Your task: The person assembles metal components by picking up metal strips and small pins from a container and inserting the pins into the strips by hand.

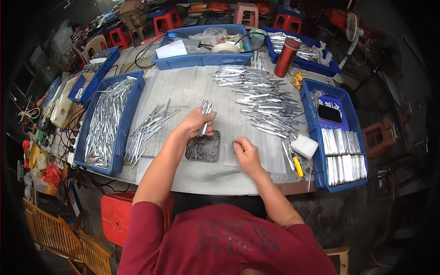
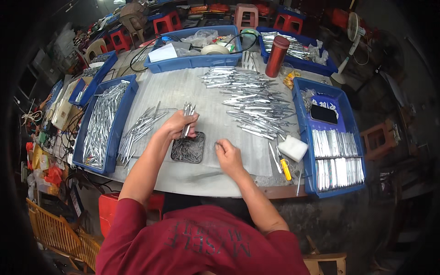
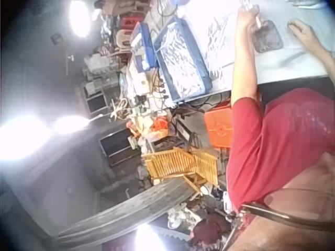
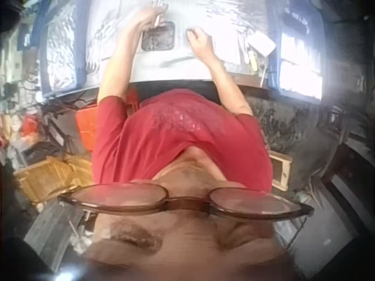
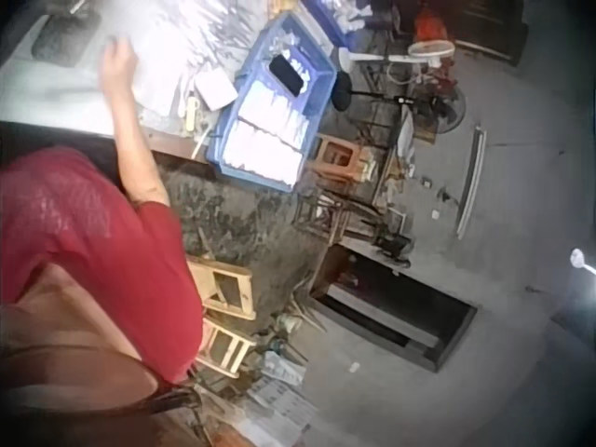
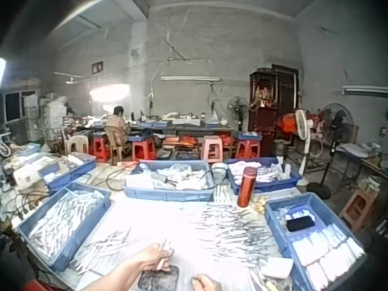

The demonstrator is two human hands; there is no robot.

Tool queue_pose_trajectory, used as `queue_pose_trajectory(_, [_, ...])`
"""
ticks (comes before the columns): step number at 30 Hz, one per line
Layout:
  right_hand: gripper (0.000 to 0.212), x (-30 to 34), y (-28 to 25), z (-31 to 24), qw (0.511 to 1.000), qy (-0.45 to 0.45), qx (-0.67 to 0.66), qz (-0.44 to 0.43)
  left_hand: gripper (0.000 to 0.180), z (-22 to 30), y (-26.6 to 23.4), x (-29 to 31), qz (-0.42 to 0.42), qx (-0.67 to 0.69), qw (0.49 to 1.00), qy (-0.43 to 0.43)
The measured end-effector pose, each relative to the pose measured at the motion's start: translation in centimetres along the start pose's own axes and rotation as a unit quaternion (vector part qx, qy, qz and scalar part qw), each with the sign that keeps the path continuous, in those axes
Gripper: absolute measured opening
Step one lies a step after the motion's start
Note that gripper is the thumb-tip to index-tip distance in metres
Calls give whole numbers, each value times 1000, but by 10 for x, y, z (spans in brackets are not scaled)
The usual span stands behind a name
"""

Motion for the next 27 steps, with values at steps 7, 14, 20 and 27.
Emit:
queue_pose_trajectory(7, [10, -5, 2, -9, 1000, -18, 3, -9, 11, 40, 22, -62, 92, -252, 950, 161])
queue_pose_trajectory(14, [9, -7, 2, -13, 999, -51, 9, 4, 22, 71, 52, -103, 167, -522, 747, 376])
queue_pose_trajectory(20, [8, -7, 0, -14, 998, -60, 2, 11, 30, 80, 73, -128, 148, -570, 739, 328])
queue_pose_trajectory(27, [7, -7, 0, -14, 998, -58, 6, 18, 23, 92, 90, -133, 142, -591, 680, 409])
Point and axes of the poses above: each hand's wrist, its own x-axis away from the middle knuckle, its own y-axis out of the palm, z = x × y, the point moved 9 cm from there along -x, towards the middle knuckle, and after that the axes turned 15 degrees about z, right-handed, at the moved point
